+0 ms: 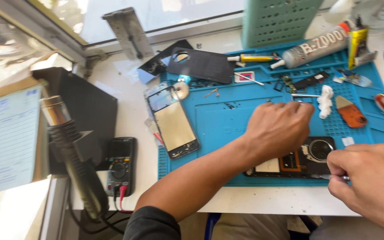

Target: Repairing a mobile phone by disassembling internal components using a screwdriver and other small tools

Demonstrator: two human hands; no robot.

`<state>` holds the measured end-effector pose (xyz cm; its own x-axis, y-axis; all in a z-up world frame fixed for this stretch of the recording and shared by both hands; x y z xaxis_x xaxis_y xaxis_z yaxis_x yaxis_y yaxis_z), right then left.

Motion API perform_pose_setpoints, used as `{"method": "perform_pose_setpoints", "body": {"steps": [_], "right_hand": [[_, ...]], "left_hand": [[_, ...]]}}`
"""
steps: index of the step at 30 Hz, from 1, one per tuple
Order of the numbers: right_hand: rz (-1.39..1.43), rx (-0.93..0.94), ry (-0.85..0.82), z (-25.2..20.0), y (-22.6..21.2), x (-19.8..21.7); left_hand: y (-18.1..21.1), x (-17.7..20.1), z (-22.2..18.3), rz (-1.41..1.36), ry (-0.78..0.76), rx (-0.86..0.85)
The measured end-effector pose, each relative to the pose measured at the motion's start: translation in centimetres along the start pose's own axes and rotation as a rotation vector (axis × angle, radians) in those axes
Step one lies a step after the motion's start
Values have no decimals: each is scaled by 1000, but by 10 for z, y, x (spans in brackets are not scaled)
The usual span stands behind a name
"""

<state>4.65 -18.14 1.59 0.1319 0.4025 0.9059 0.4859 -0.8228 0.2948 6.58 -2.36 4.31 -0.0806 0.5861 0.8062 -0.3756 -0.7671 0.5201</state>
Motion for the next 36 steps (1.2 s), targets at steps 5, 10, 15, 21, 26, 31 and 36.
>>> {"method": "perform_pose_setpoints", "body": {"steps": [5, 10, 15, 21, 26, 31, 36], "right_hand": [[-330, 110, -282, 22, -41, 25], [-332, 177, -494, 8, -61, 69], [-305, 185, -575, 5, -54, 71], [-302, 322, -531, -7, -66, 71], [-309, 367, -433, -9, -71, 67], [-232, 268, -464, -8, -67, 89], [-316, 174, -600, -9, -55, 67]], "left_hand": [[3, -20, -3, -5, -182, -63], [9, -40, -9, 8, -231, -235], [12, -38, -12, -17, -280, -250], [23, -34, -15, -65, -314, -304], [20, -45, -20, -47, -319, -308], [24, -40, -18, -32, -343, -317], [26, -35, -17, -89, -328, -312]]}}
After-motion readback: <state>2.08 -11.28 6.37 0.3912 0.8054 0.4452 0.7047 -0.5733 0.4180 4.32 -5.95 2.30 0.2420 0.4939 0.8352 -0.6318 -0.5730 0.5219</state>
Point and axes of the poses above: each hand's wrist, its own z-axis towards the middle knuckle, its own x-axis out of the back of the hand, y = z × x, the point moved 8 cm from there along z, towards the middle knuckle, and after that the axes turned 9 degrees about -z, right-handed, at the moved point
